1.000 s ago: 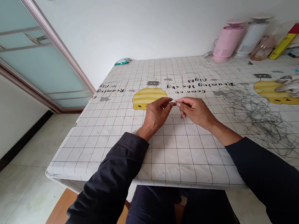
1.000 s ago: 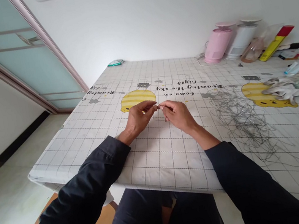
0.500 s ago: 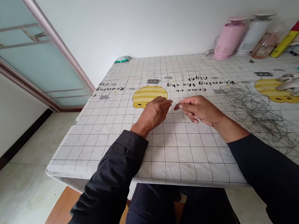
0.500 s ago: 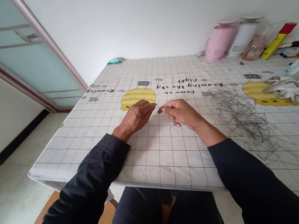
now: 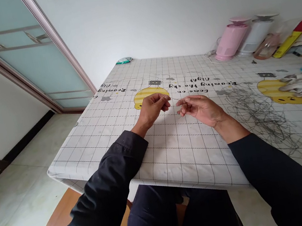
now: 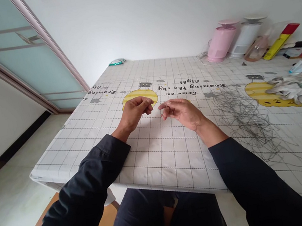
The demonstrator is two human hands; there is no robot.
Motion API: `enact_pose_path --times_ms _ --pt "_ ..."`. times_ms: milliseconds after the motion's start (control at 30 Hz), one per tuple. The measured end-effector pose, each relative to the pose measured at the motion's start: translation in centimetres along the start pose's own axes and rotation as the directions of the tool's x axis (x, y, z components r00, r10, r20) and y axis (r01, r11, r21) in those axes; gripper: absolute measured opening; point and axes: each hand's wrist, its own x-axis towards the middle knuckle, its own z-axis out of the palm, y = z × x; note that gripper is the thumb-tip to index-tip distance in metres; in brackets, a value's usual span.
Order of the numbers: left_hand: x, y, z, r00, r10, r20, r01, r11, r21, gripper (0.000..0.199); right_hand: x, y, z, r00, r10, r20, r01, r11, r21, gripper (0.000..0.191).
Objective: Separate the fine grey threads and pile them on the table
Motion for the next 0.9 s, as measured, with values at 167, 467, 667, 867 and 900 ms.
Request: enact_pose_path --times_ms 167,467,667,867,900 --pt "0.0 0.4 -0.5 0.999 0.045 -0.016 -0.045 0.999 -0.024 0.030 0.0 0.2 -0.1 0.999 -0.014 0.036 0.007 0.984 0.178 0.029" --pt "0.3 1.0 -1.4 0.993 0.115 0.028 -0.113 0.991 -0.066 0.032 -0.1 0.0 -0.8 0.993 -0.005 0.121 -0.022 0.975 0.221 0.033" --pt "0.5 1.8 -2.8 0.982 0.127 0.143 -0.133 0.990 0.036 0.035 -0.2 -0.1 -2.0 0.954 0.194 0.228 -0.214 0.975 0.064 0.036" --pt "0.5 2.1 -3.9 0.958 0.016 0.286 -0.081 0.973 0.216 0.028 -0.1 -0.4 -3.4 0.887 0.396 0.238 -0.375 0.918 -0.130 0.043" --pt "0.4 2.1 -3.9 0.957 0.000 0.291 -0.071 0.970 0.232 0.026 -0.1 -0.5 -3.4 0.884 0.408 0.229 -0.381 0.912 -0.152 0.043"
